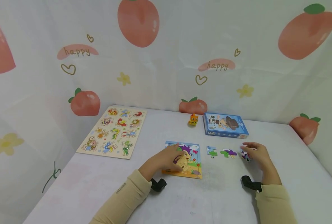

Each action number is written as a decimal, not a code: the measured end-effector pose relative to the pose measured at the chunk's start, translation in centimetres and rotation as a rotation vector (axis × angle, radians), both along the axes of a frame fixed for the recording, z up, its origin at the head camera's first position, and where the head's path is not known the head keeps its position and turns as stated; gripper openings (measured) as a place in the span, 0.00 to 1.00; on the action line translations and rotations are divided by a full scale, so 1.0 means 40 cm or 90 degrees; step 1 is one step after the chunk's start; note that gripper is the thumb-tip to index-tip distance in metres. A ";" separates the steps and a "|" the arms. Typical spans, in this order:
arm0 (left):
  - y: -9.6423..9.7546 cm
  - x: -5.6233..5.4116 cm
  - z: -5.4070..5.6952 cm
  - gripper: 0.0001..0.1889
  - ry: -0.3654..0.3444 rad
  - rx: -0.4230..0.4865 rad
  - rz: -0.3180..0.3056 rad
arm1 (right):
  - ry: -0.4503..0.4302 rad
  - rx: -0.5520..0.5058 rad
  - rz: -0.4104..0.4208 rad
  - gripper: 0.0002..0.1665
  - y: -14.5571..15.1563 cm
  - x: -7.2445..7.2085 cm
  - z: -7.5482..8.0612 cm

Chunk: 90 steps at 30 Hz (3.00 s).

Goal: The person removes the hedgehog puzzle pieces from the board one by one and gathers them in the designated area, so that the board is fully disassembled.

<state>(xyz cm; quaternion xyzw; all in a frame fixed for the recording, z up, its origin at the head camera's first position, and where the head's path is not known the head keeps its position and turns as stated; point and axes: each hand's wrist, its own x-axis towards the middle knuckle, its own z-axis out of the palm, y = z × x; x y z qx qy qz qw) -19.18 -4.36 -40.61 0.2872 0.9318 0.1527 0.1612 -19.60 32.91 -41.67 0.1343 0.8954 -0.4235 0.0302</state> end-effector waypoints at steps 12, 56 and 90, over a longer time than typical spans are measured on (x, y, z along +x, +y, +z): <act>-0.084 -0.064 -0.019 0.35 -0.095 0.088 0.068 | 0.029 -0.014 0.116 0.33 -0.118 -0.032 0.021; -0.120 -0.082 -0.027 0.39 -0.128 0.122 0.074 | -0.061 -0.124 0.400 0.17 -0.551 -0.062 0.006; -0.119 -0.081 -0.034 0.40 -0.126 0.138 0.076 | 0.001 0.003 0.406 0.03 -0.592 -0.032 -0.001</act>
